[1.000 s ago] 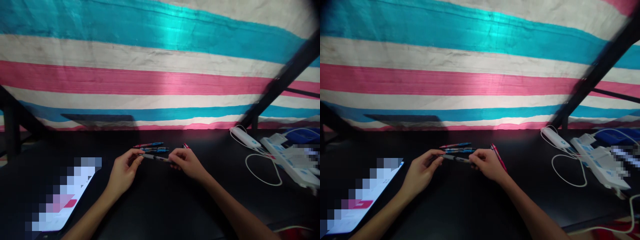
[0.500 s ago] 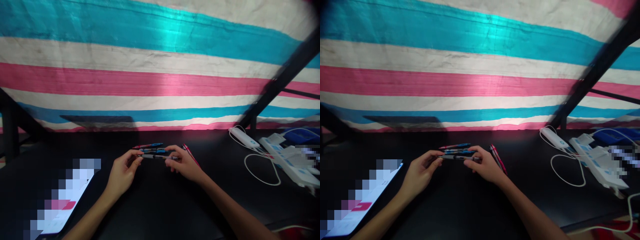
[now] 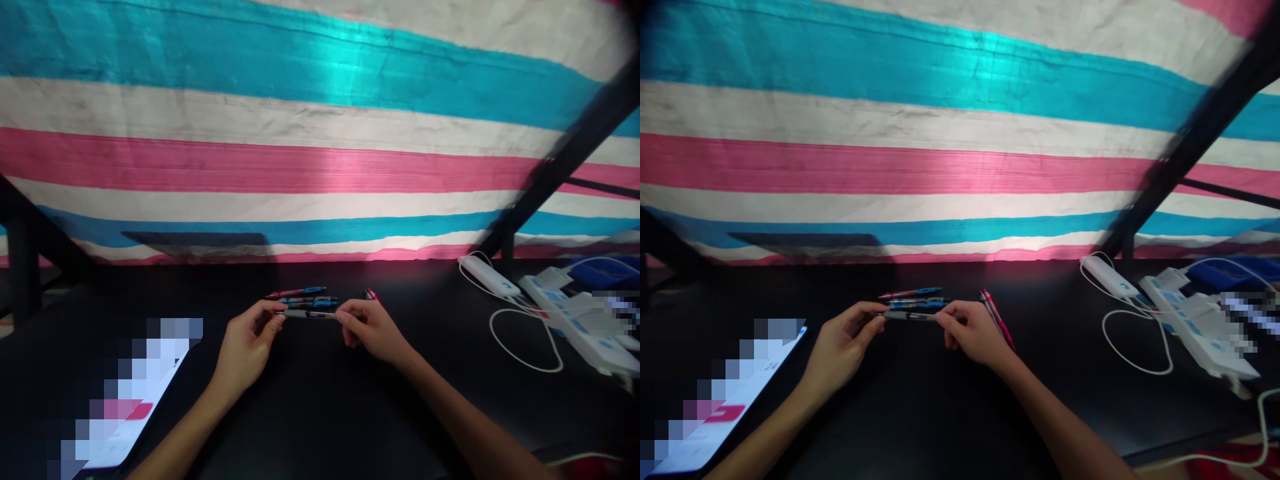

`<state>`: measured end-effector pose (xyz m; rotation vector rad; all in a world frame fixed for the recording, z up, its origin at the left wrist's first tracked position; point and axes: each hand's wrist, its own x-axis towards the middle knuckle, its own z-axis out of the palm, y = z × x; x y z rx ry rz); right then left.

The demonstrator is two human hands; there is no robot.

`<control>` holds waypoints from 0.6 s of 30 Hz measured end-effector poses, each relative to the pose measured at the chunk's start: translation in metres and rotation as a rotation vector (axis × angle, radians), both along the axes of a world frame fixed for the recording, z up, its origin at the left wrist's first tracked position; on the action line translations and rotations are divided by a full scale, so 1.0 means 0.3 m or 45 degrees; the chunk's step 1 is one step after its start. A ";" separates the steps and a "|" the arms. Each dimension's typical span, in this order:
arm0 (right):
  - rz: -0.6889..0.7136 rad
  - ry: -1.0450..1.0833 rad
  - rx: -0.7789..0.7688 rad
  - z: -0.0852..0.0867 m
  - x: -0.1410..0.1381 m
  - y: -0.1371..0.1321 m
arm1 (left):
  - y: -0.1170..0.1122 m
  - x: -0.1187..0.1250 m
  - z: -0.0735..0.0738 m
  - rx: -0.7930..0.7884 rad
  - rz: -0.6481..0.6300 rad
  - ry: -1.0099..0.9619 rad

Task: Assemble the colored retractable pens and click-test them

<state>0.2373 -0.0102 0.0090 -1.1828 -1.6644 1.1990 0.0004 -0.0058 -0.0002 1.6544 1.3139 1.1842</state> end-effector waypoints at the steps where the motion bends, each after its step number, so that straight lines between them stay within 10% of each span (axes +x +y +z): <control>1: 0.015 -0.037 -0.032 -0.002 0.000 0.001 | 0.000 0.000 0.000 0.004 0.001 0.012; 18: -0.283 -0.087 0.373 -0.010 0.006 -0.001 | 0.014 0.012 0.018 -0.394 -0.323 -0.334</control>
